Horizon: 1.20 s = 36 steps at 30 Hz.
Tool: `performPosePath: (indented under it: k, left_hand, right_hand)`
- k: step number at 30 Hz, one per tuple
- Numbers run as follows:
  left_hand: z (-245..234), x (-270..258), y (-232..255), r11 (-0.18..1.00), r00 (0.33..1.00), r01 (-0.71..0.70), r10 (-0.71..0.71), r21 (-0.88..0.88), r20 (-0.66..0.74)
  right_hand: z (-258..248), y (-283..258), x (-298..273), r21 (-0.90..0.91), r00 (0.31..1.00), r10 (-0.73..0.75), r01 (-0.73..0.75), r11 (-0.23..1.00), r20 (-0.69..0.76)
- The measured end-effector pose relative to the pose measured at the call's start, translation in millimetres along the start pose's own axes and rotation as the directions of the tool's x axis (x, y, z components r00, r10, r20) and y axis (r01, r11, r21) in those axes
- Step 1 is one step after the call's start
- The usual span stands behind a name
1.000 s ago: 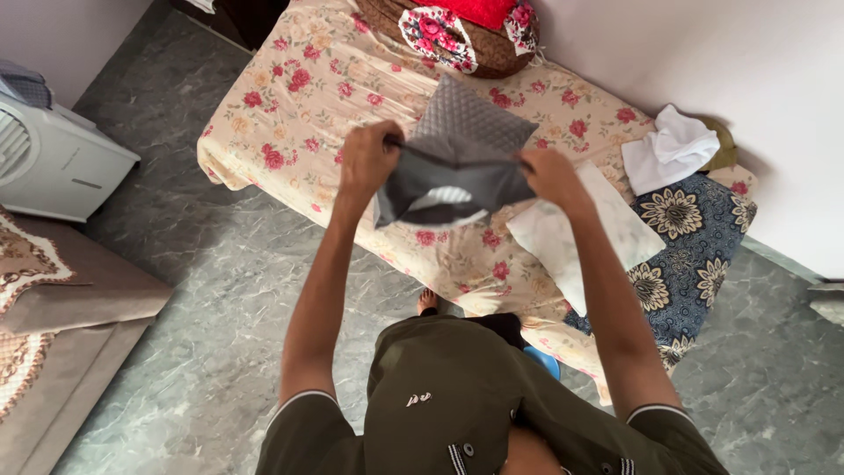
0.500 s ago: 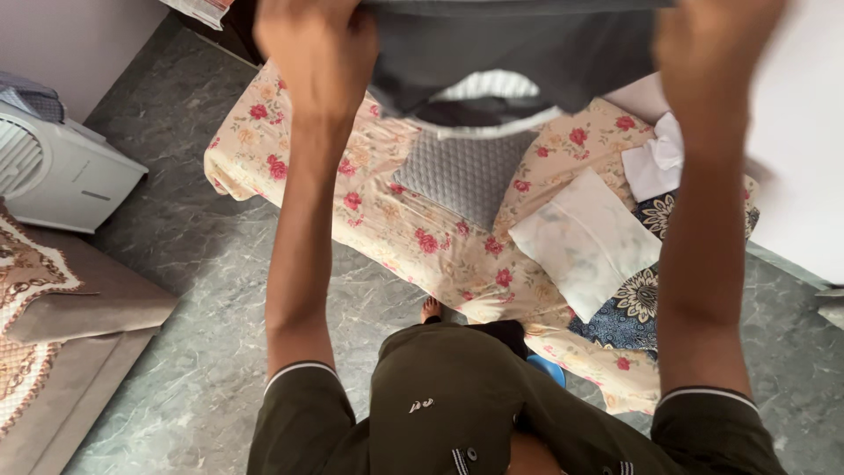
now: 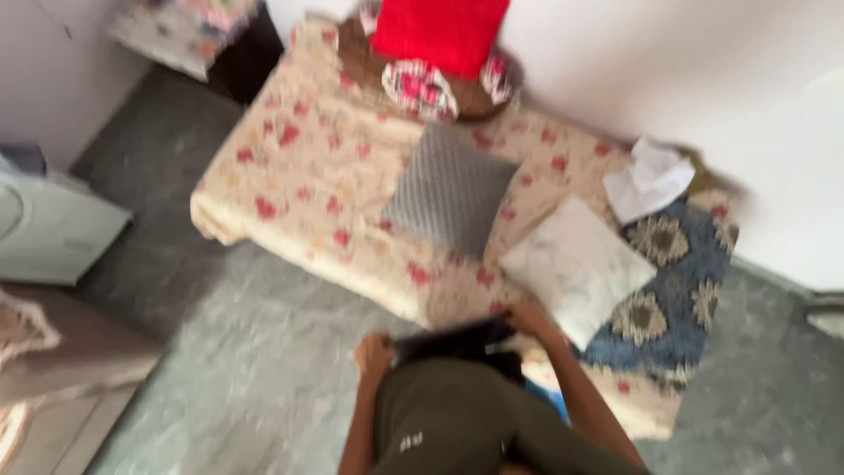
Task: The person removes a pillow from a grey pillowcase, then takes a new white pillow and stuffs it into the same pillowcase by hand, smoothing the surface and adjusting the corners.
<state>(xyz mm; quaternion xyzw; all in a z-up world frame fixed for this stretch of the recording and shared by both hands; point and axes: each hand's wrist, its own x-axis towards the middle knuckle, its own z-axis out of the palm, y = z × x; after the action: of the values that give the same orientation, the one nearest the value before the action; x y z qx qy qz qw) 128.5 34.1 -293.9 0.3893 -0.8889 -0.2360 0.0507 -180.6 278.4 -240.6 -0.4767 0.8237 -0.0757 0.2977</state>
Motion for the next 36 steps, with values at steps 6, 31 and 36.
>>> performPosePath:
  k: [6,31,36]
  left_hand:
    - [-33.0,44.9,-19.1,0.989,0.996,-0.028,0.015,-0.147,-0.084]
    - [-384.2,89.0,144.1,0.784,0.438,-0.594,0.502,0.178,-0.745]
    - [-133.2,130.3,69.4,0.890,0.838,-0.400,0.452,0.218,-0.306]
  right_hand:
    - [-7.3,-9.3,8.0,0.195,0.997,-0.065,0.057,0.979,0.037]
    - [-392.1,-203.2,-136.2,-0.521,0.337,-0.551,0.182,0.834,-0.764]
    - [-204.5,-88.2,2.0,-0.322,0.762,-0.340,0.182,0.929,-0.551]
